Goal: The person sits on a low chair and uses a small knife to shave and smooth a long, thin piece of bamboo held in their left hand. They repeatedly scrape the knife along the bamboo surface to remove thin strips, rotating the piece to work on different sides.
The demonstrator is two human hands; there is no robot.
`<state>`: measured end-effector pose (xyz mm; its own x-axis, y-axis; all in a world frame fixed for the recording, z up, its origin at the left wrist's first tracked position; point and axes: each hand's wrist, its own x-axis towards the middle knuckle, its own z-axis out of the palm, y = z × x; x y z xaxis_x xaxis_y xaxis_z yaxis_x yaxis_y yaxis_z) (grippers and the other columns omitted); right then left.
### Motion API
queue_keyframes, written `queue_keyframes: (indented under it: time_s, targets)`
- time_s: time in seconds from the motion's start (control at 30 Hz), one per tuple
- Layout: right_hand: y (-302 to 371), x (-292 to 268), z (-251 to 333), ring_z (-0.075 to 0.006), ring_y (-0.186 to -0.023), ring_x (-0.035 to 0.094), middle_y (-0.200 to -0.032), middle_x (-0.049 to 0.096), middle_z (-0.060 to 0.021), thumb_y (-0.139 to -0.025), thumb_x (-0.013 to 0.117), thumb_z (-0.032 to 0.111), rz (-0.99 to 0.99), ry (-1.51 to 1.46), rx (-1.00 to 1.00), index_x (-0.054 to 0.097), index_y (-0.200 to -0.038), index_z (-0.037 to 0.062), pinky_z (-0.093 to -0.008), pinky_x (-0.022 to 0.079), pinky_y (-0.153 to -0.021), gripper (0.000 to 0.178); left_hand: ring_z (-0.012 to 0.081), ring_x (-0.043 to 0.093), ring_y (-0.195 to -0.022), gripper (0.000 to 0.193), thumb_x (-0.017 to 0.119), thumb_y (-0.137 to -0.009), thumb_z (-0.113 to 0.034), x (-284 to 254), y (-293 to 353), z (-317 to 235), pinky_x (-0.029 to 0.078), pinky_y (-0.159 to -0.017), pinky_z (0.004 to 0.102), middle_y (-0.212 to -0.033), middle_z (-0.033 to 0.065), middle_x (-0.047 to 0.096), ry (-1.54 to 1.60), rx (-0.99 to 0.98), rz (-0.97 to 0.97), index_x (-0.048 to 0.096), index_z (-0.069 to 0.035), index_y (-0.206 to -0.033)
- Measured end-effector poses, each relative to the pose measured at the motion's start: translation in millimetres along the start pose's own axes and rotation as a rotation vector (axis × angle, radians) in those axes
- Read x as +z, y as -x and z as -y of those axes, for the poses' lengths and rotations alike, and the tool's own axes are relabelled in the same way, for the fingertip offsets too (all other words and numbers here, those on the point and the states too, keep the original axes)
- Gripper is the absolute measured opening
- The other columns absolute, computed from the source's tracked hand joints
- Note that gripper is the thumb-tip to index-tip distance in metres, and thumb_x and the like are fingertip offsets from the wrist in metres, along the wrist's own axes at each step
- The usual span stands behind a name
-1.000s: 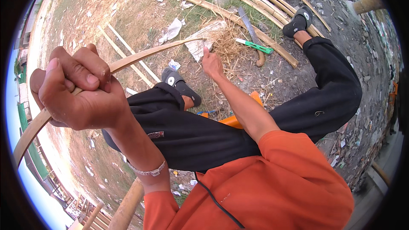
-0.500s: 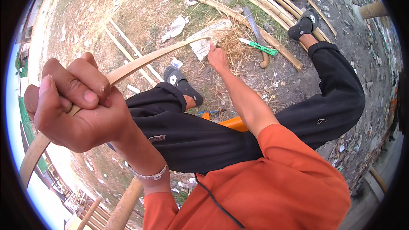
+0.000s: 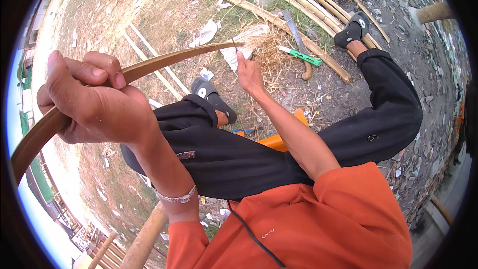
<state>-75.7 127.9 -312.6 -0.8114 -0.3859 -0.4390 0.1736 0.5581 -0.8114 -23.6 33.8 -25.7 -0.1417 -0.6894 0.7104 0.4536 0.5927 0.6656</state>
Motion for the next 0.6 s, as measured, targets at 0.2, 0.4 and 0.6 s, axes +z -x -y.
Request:
queue_keyframes:
  time_s: [0.2, 0.4, 0.6]
  targets:
    - [13, 13, 26, -0.0479, -0.083, 0.058, -0.082, 0.059, -0.0343, -0.096, 0.023, 0.049, -0.019, -0.027, -0.025, 0.064, -0.079, -0.0060, -0.0524, 0.042, -0.082, 0.071, 0.0105, 0.038, -0.040, 0.044, 0.066, -0.087, -0.026, 4, 1, -2, 0.030, -0.040, 0.0217, -0.047, 0.0008, 0.037, -0.139, -0.019, -0.050, 0.037, -0.011, -0.058]
    - [32, 11, 51, -0.0485, -0.086, 0.058, -0.084, 0.060, -0.0332, -0.095, 0.025, 0.050, -0.048, 0.025, -0.029, 0.065, -0.083, -0.0070, -0.0520, 0.044, -0.081, 0.071, 0.0105, 0.036, -0.042, 0.047, 0.061, -0.090, -0.032, -7, -2, 1, 0.030, -0.043, 0.0229, -0.047, -0.0003, 0.033, -0.095, -0.070, -0.039, 0.035, -0.012, -0.056]
    - [26, 0, 45, -0.0478, -0.086, 0.059, -0.084, 0.061, -0.0332, -0.095, 0.027, 0.050, -0.043, 0.101, 0.007, 0.066, -0.087, -0.0057, -0.0516, 0.045, -0.081, 0.069, 0.0111, 0.035, -0.043, 0.049, 0.056, -0.093, -0.033, -3, 4, -4, 0.027, -0.043, 0.0231, -0.048, -0.0010, 0.030, -0.090, -0.054, 0.050, 0.032, -0.013, -0.054]
